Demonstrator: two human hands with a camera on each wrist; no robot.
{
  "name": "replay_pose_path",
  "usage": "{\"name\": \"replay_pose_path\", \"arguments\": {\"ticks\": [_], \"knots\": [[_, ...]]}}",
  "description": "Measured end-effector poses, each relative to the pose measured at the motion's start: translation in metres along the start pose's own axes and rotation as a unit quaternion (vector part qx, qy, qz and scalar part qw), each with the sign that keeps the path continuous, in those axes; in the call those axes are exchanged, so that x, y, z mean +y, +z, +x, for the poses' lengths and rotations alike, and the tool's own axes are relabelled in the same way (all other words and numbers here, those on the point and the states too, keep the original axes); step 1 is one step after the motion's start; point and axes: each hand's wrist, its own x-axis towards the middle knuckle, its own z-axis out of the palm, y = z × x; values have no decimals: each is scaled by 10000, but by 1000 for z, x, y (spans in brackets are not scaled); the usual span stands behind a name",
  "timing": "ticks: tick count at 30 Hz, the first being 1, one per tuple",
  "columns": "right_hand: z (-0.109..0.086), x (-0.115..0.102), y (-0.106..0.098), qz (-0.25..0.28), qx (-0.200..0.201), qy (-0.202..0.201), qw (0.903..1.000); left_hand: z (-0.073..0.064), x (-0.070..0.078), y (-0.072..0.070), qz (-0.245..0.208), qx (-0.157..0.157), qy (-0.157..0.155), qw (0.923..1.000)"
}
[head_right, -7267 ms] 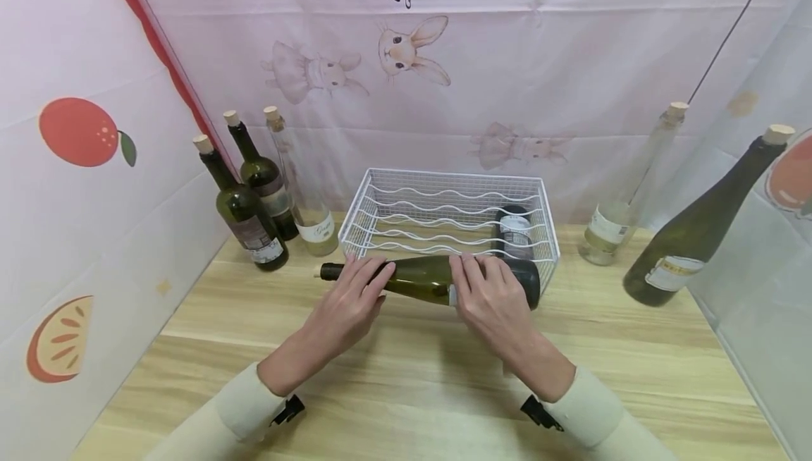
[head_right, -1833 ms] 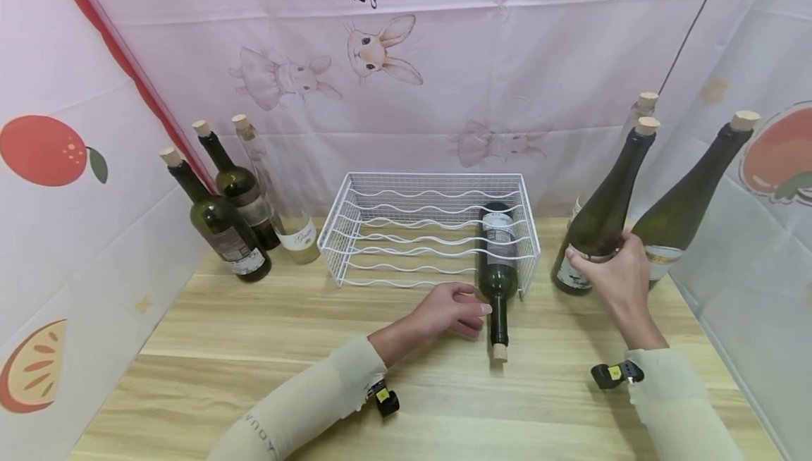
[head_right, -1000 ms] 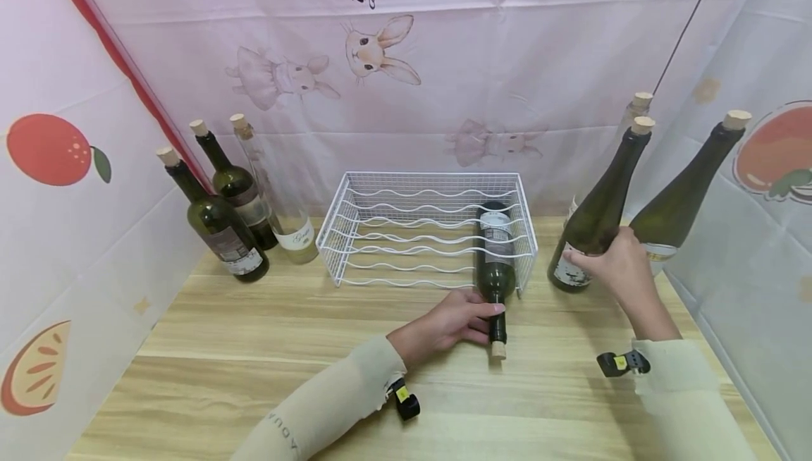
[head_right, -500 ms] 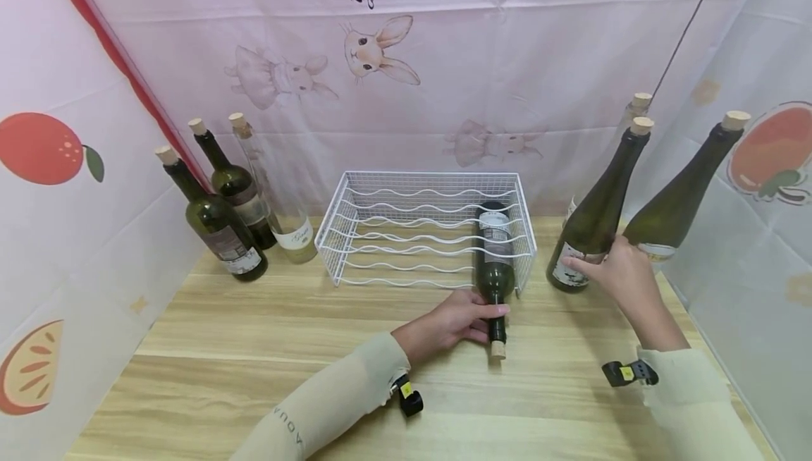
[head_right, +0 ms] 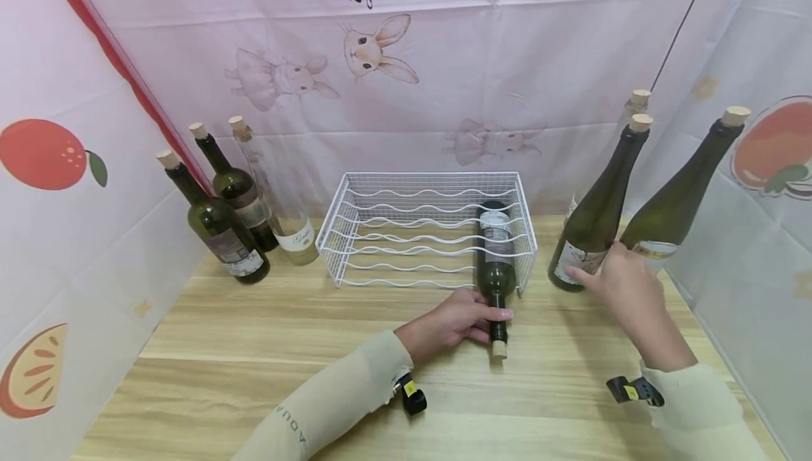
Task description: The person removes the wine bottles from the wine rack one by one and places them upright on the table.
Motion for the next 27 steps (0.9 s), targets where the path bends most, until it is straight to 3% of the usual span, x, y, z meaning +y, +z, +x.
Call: {"name": "replay_pose_path", "arguments": {"ticks": [10, 27], "knots": [[-17, -17, -4, -379, -76, 7, 9993, -4, 4, 3, 74, 209, -67, 9997], [-24, -28, -8, -505, -16, -175, 9986, -9, 9, -2, 251, 265, -111, 9993]]}}
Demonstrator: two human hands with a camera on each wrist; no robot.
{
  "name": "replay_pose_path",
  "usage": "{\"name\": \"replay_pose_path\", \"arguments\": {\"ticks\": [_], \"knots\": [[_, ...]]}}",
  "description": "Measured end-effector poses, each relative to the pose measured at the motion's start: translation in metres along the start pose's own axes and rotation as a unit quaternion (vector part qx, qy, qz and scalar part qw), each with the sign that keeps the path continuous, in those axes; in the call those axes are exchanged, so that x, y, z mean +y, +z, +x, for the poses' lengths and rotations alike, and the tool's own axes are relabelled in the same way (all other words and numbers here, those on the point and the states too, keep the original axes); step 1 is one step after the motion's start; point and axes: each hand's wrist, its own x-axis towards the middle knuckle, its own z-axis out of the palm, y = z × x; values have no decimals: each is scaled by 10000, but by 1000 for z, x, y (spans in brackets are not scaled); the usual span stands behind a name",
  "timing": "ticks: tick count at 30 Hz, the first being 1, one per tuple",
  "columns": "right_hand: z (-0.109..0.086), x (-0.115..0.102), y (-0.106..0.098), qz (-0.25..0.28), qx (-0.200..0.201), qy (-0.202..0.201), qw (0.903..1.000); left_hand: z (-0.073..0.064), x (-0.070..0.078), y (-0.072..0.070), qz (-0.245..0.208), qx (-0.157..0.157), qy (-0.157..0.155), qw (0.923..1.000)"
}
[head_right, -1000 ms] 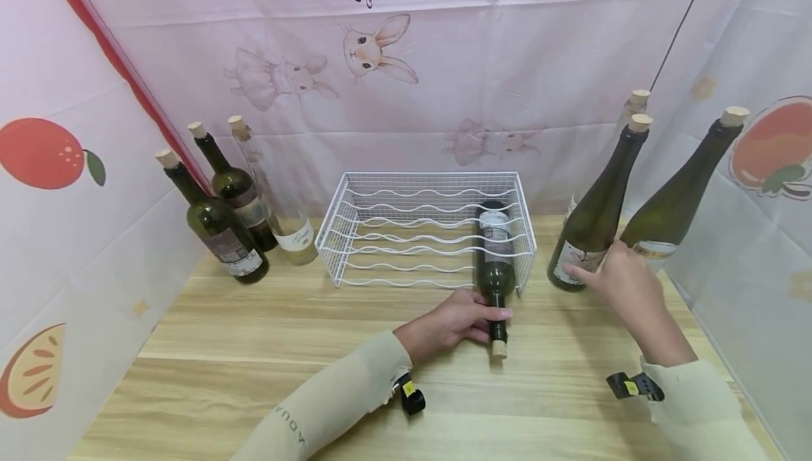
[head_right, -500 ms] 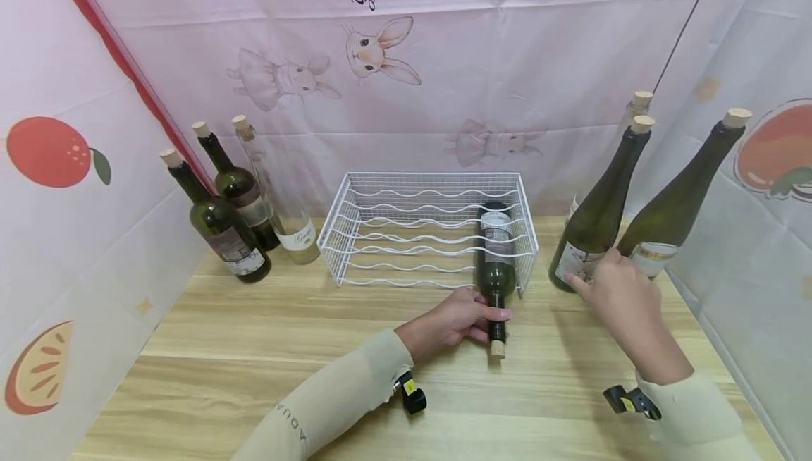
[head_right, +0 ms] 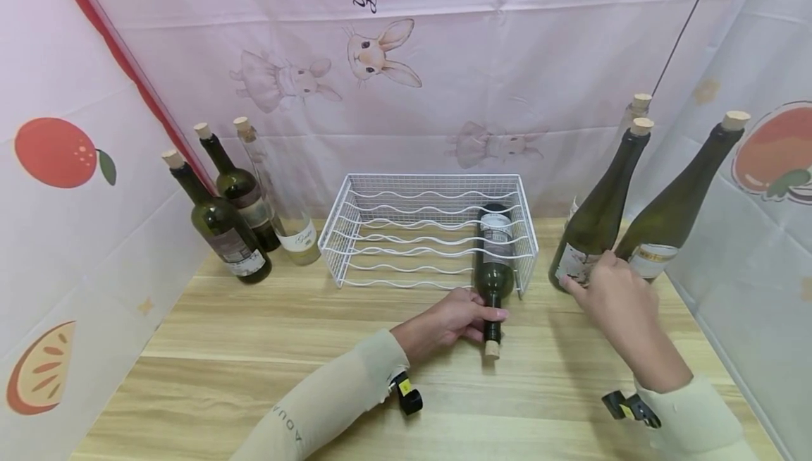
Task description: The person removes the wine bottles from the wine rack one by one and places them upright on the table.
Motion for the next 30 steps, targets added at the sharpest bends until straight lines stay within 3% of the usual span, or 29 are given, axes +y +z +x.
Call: {"name": "replay_pose_path", "arguments": {"ticks": [17, 25, 30], "knots": [[1, -11, -2, 73, -55, 69, 9999, -13, 6, -25, 471, -101, 91, 9988], [0, -14, 0, 137, 329, -196, 9992, -25, 8, -43, 1063, -89, 163, 9942], [1, -14, -1, 172, 397, -317, 9986, -33, 7, -56, 1471, -54, 442, 9881]]}}
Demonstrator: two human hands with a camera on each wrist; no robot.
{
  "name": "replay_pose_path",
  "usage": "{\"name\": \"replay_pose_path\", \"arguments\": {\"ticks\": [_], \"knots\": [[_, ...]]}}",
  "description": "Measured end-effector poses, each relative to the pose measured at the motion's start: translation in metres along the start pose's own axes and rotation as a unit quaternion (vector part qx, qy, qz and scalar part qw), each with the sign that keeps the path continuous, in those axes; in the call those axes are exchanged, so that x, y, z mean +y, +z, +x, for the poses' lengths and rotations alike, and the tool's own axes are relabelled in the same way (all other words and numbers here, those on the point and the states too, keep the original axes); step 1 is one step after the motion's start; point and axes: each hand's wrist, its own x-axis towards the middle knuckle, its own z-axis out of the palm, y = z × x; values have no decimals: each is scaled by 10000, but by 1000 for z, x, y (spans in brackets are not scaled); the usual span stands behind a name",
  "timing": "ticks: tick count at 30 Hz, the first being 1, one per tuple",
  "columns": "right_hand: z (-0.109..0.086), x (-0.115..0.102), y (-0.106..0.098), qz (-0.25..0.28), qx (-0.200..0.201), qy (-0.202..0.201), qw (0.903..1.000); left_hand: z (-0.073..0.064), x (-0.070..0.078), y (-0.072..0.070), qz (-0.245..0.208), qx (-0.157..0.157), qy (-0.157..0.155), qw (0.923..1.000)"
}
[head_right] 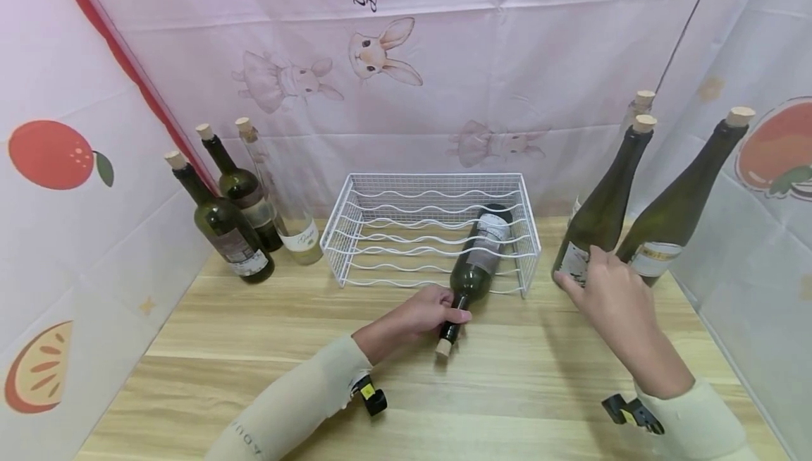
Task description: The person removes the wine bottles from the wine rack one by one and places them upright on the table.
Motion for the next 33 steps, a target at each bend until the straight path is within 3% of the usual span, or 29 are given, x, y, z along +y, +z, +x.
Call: {"name": "replay_pose_path", "arguments": {"ticks": [4, 13, 18, 25, 33], "knots": [[1, -2, -3, 17, -108, 14, 9999, -7, -1, -11, 377, 102, 229, 9990], [3, -12, -3, 257, -299, -30, 9992, -17, -2, -27, 526, 79, 300, 9981], [3, -16, -2, 372, 32, -439, 9983, -23, -4, -37, 738, 152, 293, 9967], [1, -21, 2, 306, 523, -989, 9932, -30, -5, -49, 988, 15, 325, 9946], [4, -23, 8, 240, 922, -1448, 9849, -39, -8, -61, 773, -312, 364, 9959]]}}
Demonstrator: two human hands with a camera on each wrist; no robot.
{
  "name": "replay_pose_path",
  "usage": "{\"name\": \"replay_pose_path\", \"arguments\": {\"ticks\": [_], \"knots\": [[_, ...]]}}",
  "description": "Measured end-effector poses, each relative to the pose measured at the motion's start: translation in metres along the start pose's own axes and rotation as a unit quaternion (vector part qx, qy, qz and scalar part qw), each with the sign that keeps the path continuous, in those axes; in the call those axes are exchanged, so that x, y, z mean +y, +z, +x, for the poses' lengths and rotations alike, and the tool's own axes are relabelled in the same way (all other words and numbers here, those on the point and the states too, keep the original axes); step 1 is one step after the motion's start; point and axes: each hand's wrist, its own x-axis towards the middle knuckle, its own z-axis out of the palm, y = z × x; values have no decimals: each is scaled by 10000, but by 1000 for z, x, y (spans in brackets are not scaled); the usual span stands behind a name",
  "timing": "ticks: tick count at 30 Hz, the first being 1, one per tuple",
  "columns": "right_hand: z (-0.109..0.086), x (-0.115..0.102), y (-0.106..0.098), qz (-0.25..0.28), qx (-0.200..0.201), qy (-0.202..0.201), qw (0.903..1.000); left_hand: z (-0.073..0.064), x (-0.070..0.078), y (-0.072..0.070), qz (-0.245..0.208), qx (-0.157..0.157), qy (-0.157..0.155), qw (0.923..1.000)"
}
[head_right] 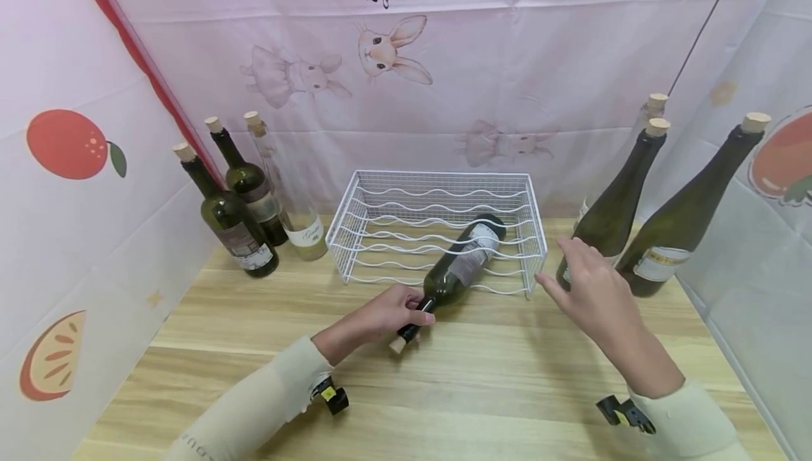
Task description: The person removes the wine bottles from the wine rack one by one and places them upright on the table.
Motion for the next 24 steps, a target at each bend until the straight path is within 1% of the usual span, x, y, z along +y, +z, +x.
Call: {"name": "replay_pose_path", "arguments": {"ticks": [6, 10, 14, 17, 18, 20, 24], "knots": [[1, 0, 4, 70, 121, -145, 9998, -6, -4, -7, 62, -34, 31, 10000], [0, -1, 6, 108, 275, -363, 9989, -12, -6, -10, 186, -56, 29, 9998], [-1, -1, 8, 184, 432, -551, 9974, -17, -6, -13, 473, -94, 76, 9988], [-1, -1, 8, 238, 502, -663, 9963, -20, -6, -16, 847, -44, 155, 9963], [0, -1, 8, 241, 523, -688, 9960, -20, -6, -17, 1035, 6, 190, 9944], [0, -1, 8, 228, 550, -722, 9956, -22, -5, -19, 1568, 159, 288, 9871], [0, -1, 8, 196, 570, -755, 9953, -24, -4, -23, 2531, 433, 440, 9655]]}}
